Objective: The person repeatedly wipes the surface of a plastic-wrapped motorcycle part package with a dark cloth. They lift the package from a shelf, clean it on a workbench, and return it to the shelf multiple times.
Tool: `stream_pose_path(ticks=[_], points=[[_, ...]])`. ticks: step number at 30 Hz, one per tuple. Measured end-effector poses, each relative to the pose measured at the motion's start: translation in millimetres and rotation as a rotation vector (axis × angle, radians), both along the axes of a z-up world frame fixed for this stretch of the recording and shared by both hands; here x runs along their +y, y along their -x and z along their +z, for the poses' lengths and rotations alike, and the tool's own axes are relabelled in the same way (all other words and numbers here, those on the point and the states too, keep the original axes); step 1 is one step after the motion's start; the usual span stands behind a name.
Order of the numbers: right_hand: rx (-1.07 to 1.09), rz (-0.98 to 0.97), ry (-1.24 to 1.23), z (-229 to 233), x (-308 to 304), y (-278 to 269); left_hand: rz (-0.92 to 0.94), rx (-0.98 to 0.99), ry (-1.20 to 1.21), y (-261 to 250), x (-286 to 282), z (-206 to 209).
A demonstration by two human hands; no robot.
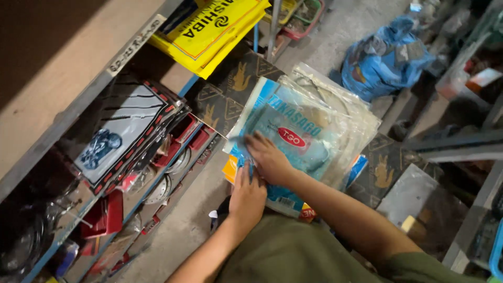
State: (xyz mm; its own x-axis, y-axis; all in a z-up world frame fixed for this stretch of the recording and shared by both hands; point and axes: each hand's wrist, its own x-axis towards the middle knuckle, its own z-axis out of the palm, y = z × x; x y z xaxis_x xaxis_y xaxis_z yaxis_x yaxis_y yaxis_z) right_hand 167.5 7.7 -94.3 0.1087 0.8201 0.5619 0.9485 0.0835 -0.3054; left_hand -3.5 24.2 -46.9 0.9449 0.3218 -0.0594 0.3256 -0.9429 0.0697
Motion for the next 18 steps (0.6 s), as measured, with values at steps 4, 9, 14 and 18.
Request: stream_pose_path(ticks=[4, 9, 14, 18], points=[[-0.14, -0.037, 0.174, 36.2, -36.9, -24.3, -0.117, -0.175, -0.035, -12.2, 12.1, -12.9], [0.02, -0.439, 0.358, 10.8, -109.4, -61.4, -0.28, -0.403, -0.058, -32.8, 29.0, -8.4], [0.139, -0.621, 0.497, 17.8, -141.6, -33.4, -0.443, -0.413, -0.076, -50.9, 32.7, -8.3], [0.306, -0.629, 0.402, 31.9, -131.6, 28.3, -0.578, -0.394, -0.06, -64.5, 35.5, -9.0]])
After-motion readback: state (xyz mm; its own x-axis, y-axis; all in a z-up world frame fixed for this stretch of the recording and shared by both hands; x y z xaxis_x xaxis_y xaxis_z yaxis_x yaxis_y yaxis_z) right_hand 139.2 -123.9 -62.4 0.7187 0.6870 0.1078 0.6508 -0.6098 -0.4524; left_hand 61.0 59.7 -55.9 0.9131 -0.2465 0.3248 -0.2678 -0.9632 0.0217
